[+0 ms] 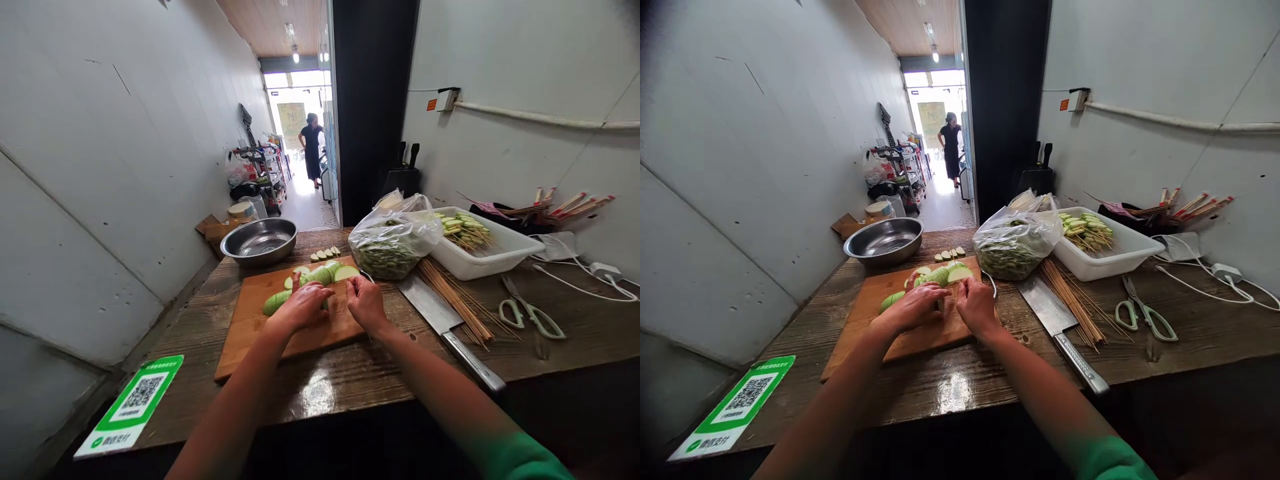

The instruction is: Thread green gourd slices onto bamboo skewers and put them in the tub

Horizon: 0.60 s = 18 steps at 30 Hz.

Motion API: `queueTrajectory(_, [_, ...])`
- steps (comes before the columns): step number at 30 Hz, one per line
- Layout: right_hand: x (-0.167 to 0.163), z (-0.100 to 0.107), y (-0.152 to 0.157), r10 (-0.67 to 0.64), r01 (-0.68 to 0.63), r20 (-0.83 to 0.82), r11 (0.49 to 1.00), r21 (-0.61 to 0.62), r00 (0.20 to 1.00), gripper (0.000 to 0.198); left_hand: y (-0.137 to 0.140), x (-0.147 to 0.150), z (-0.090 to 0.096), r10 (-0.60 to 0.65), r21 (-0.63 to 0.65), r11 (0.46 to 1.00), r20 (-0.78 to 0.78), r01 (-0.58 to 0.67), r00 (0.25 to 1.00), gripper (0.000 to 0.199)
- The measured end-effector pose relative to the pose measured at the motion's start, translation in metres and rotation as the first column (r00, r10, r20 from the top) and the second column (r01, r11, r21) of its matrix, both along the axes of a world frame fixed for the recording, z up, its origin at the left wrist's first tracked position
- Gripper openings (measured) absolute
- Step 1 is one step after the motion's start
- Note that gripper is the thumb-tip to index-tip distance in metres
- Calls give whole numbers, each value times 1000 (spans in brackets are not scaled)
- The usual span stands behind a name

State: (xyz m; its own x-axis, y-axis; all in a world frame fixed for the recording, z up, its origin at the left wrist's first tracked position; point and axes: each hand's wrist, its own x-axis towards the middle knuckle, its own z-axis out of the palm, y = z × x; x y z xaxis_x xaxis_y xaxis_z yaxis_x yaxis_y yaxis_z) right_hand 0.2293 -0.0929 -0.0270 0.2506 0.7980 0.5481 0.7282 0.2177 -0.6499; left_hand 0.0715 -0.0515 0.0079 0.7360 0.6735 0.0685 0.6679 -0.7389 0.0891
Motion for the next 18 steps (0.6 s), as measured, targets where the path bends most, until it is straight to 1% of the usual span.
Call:
queueTrajectory(3, [-1,1,-1,-4,4,-8,1000,15,1000,20,5,5,5,-13,-23,1000,69,15,998,24])
queueTrajectory(6, [-2,3,-2,-9,10,-39,1000,30,999,22,11,6,0,25,-15,1000,129,-23,991,25])
queueTrajectory(11, [-2,4,-2,-21,24,-65,999,45,998,22,12,8,-13,-27,23,999,8,27,1000,25])
queueTrajectory(15, [0,4,-1,-22,25,-87,999,44,996,21,9,20,-18,39,117,993,-64,-31,997,23])
queueTrajectory(18, [1,5,-2,-8,13,-105,999,53,994,22,11,28,-18,38,128,991,-61,-30,997,26])
